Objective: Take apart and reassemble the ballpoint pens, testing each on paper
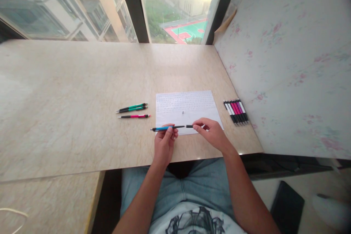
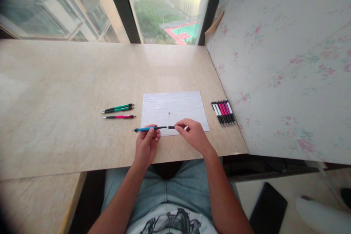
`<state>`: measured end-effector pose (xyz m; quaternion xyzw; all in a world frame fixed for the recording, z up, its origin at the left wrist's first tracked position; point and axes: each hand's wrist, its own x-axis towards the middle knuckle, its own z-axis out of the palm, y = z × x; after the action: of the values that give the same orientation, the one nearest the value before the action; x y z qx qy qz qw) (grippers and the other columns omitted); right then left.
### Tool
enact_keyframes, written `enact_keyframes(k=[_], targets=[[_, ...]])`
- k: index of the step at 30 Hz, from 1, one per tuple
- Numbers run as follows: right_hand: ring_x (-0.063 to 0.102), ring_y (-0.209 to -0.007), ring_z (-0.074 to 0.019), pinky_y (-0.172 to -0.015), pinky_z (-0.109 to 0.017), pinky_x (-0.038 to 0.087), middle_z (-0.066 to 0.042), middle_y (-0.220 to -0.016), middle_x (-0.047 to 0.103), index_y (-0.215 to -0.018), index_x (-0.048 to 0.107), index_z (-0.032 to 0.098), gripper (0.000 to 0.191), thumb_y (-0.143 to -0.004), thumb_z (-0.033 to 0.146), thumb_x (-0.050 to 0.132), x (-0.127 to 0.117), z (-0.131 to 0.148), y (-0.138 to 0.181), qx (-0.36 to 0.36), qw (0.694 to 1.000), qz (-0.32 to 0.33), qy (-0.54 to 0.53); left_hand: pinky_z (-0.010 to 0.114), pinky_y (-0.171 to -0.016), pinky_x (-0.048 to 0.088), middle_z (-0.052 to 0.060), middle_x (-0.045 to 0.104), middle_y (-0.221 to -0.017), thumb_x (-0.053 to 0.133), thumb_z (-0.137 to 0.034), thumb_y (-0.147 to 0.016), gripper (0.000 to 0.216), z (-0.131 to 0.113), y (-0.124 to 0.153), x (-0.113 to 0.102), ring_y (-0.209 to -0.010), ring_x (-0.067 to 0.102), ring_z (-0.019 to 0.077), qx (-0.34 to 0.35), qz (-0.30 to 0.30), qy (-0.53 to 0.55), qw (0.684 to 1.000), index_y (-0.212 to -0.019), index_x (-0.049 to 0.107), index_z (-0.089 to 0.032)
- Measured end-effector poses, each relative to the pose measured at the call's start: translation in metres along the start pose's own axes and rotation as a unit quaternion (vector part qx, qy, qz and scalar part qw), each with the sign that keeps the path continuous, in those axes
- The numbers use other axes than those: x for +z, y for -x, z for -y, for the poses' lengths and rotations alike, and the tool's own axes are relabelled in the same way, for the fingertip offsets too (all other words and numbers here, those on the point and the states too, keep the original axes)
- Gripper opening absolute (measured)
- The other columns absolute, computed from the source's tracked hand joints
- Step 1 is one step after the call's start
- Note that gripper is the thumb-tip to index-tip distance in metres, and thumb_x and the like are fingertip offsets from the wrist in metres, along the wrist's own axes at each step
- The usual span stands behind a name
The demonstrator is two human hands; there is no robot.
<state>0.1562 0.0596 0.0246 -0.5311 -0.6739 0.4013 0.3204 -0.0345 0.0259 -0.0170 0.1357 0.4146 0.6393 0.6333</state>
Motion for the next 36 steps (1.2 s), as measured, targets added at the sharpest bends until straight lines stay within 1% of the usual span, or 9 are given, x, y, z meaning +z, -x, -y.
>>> enact_keyframes(k=[3,6,14,17,20,24,29,32,36], targets=[[0.065,-0.074,-0.0177,-0.065,-0.029,0.050,-0.006,-0.090,0.074,-0.091,0.072,0.021,0.019,-0.086,0.036,0.063,-0.004,-0.013,0.001,0.032,0.997,-0.065,0.007,0.019,-0.064,0.049,0.003,0.069,-0.075,0.084,-0.031,-0.070,0.027,-0.001,-0.001,0.000,-0.069,0.064,0.0091,-0.001,-0.016,0.023,1.000,-0.088,0.073,-0.016],[0.063,-0.070,-0.0178,-0.066,-0.031,0.050,-0.006,-0.085,0.073,-0.089,0.071,0.019,0.018,-0.086,0.034,0.061,0.008,-0.024,-0.008,0.037,0.989,-0.139,0.044,0.018,-0.065,0.049,0.003,0.069,-0.075,0.084,-0.031,-0.070,0.027,-0.001,-0.001,0.001,-0.070,0.065,0.0089,-0.006,-0.015,0.024,1.000,-0.089,0.073,-0.015],[0.060,-0.073,-0.0197,-0.073,-0.033,0.047,-0.008,-0.083,0.069,-0.094,0.068,0.017,0.020,-0.091,0.029,0.052,0.056,-0.021,-0.050,-0.004,0.954,-0.208,0.215,0.019,-0.065,0.049,0.002,0.068,-0.075,0.084,-0.031,-0.071,0.028,-0.001,0.001,0.000,-0.070,0.064,0.0089,-0.008,-0.004,0.014,1.000,-0.091,0.072,-0.015],[0.060,-0.073,-0.0197,-0.074,-0.033,0.047,-0.009,-0.086,0.070,-0.098,0.069,0.017,0.025,-0.093,0.034,0.051,0.055,-0.019,-0.047,-0.004,0.960,-0.194,0.200,0.019,-0.064,0.047,0.002,0.068,-0.074,0.084,-0.032,-0.071,0.028,-0.001,0.002,0.000,-0.070,0.063,0.0089,-0.006,-0.002,0.008,1.000,-0.091,0.072,-0.016],[0.062,-0.072,-0.0191,-0.070,-0.031,0.047,-0.008,-0.084,0.070,-0.093,0.070,0.018,0.032,-0.096,0.041,0.047,0.046,-0.015,-0.033,0.004,0.978,-0.173,0.114,0.020,-0.063,0.047,0.003,0.068,-0.075,0.083,-0.032,-0.072,0.028,0.000,0.001,0.000,-0.069,0.062,0.0090,-0.011,0.004,0.005,1.000,-0.092,0.072,-0.016],[0.063,-0.068,-0.0171,-0.064,-0.028,0.048,-0.005,-0.075,0.070,-0.086,0.070,0.019,0.045,-0.099,0.050,0.040,0.035,-0.003,-0.012,0.027,0.996,-0.069,-0.040,0.022,-0.064,0.046,0.003,0.068,-0.072,0.082,-0.034,-0.072,0.029,0.002,0.001,-0.001,-0.067,0.060,0.0099,-0.019,0.028,-0.031,0.999,-0.093,0.072,-0.016],[0.062,-0.065,-0.0161,-0.064,-0.028,0.046,-0.002,-0.067,0.067,-0.071,0.067,0.019,0.046,-0.097,0.051,0.046,0.033,0.003,-0.001,0.022,0.997,0.048,-0.047,0.024,-0.067,0.046,0.003,0.067,-0.072,0.079,-0.037,-0.075,0.031,0.005,0.003,-0.005,-0.067,0.059,0.0114,0.002,0.051,-0.107,0.993,-0.096,0.072,-0.015],[0.059,-0.061,-0.0151,-0.061,-0.027,0.044,-0.001,-0.063,0.064,-0.071,0.067,0.019,0.046,-0.097,0.052,0.047,0.033,-0.001,0.002,0.035,0.996,0.051,-0.058,0.025,-0.067,0.046,0.003,0.068,-0.073,0.078,-0.038,-0.076,0.033,0.005,0.003,-0.006,-0.068,0.059,0.0116,0.007,0.059,-0.123,0.991,-0.100,0.072,-0.016],[0.055,-0.058,-0.0138,-0.060,-0.026,0.042,0.001,-0.060,0.059,-0.069,0.064,0.019,0.047,-0.097,0.052,0.046,0.030,-0.006,0.006,0.033,0.997,0.043,-0.052,0.024,-0.065,0.044,0.003,0.067,-0.070,0.078,-0.040,-0.076,0.030,0.004,0.004,-0.005,-0.065,0.057,0.0106,0.013,0.059,-0.130,0.990,-0.092,0.074,-0.015]])
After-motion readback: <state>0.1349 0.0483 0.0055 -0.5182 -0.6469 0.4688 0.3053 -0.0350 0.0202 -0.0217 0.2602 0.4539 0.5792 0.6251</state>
